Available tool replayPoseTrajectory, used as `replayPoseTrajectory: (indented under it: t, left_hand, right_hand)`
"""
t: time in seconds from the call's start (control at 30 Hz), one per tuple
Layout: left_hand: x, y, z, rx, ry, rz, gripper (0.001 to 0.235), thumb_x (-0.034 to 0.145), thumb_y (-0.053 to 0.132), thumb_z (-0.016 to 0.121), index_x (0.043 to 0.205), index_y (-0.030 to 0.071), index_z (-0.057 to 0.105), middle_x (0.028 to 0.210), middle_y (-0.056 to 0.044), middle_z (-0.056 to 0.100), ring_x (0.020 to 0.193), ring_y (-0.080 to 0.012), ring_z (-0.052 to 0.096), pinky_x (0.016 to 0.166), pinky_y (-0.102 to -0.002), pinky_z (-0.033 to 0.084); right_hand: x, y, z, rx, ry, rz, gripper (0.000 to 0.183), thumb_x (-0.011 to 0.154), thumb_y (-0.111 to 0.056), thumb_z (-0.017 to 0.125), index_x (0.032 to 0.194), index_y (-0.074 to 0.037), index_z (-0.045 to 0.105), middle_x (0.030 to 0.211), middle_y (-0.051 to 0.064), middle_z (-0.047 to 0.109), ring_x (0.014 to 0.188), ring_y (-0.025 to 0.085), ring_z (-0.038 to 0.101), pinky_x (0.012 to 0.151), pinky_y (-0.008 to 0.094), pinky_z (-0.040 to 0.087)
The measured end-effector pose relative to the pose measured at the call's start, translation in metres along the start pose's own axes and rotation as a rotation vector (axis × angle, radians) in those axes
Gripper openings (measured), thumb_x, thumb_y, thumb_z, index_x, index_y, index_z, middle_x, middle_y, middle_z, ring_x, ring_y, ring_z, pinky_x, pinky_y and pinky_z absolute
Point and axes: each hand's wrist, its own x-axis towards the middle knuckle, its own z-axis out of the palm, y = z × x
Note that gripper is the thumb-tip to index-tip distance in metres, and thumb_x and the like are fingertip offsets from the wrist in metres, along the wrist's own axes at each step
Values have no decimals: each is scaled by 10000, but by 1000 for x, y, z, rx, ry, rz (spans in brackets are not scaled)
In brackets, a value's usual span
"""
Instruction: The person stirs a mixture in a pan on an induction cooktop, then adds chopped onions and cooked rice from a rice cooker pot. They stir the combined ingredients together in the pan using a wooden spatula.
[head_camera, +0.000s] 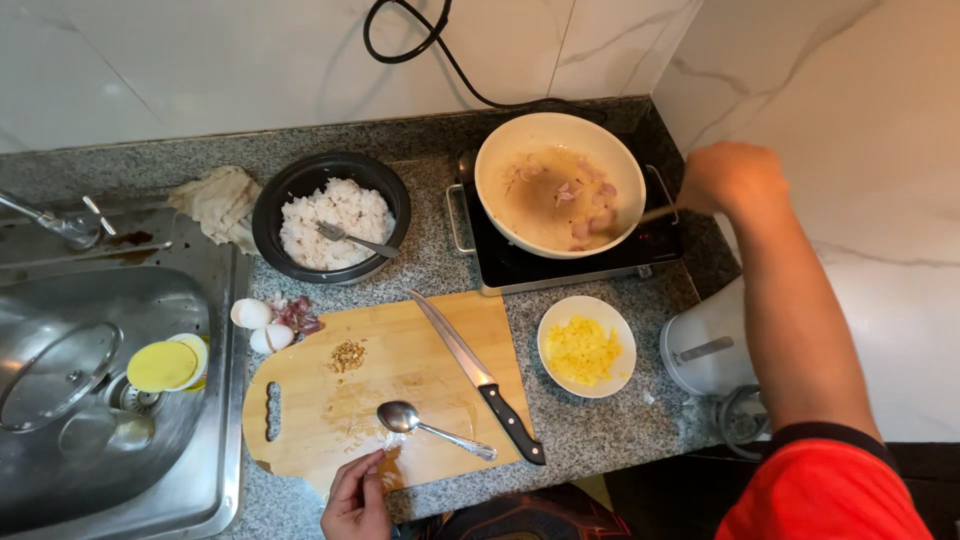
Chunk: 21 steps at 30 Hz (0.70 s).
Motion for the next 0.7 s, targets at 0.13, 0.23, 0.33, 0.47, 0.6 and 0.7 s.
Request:
replayPoseTrajectory:
  t: [0.13, 0.23, 0.33, 0.47, 0.6, 0.7]
  left_hand:
    - [-7, 5, 6, -19, -8, 26, 216, 897, -136, 563, 1005, -84, 743, 1052, -145, 744, 941, -201, 716, 878, -269, 562]
    - [-10, 5, 7, -18, 2, -36, 218, 907, -131, 562, 1015, -91, 747, 1053, -147, 751, 840, -177, 695, 713, -238, 543]
    - [-11, -1, 4, -8, 8, 7, 224, 887, -143, 551, 999, -100, 740, 1051, -163, 751, 956, -219, 736, 901, -287, 575]
    - [-9, -5, 0, 16, 41, -22, 203, 906, -125, 572, 1007, -101, 747, 1039, -175, 759, 913, -216, 739, 825, -273, 581]
    - [-6, 12, -1, 40, 34, -55, 208, 900, -130, 574, 1001, -100, 753, 1044, -165, 764, 910, -207, 737, 790, -260, 574]
    - [-3, 21, -5, 53, 20, -58, 211, 902, -118, 589, 1002, -77, 770, 1026, -140, 757, 745, -164, 680, 644, -236, 554]
  right_hand:
    - [69, -15, 43, 42, 207, 29, 287, 911, -224, 627, 1020, -54, 831, 982, 162, 814, 841, 364, 780, 677, 435, 601]
    - [56, -42, 31, 162, 221, -55, 247, 859, -134, 674, 1023, -3, 805, 945, 205, 789, 811, 391, 768, 674, 460, 601]
    - [3, -46, -7, 371, 49, -115, 317, 982, -238, 628, 1260, -150, 750, 1151, 154, 758, 919, 389, 731, 758, 475, 582]
    - [20, -9, 8, 68, 66, -15, 316, 843, -242, 674, 1026, -34, 827, 984, 138, 816, 821, 348, 760, 698, 423, 582]
    - [83, -17, 47, 116, 246, 49, 753, 873, -733, 695, 1044, -9, 807, 945, 169, 798, 768, 338, 760, 639, 423, 600]
    - [85, -66, 34, 369, 204, 30, 287, 921, -119, 612, 1108, 23, 777, 1017, 239, 770, 874, 407, 757, 717, 484, 606]
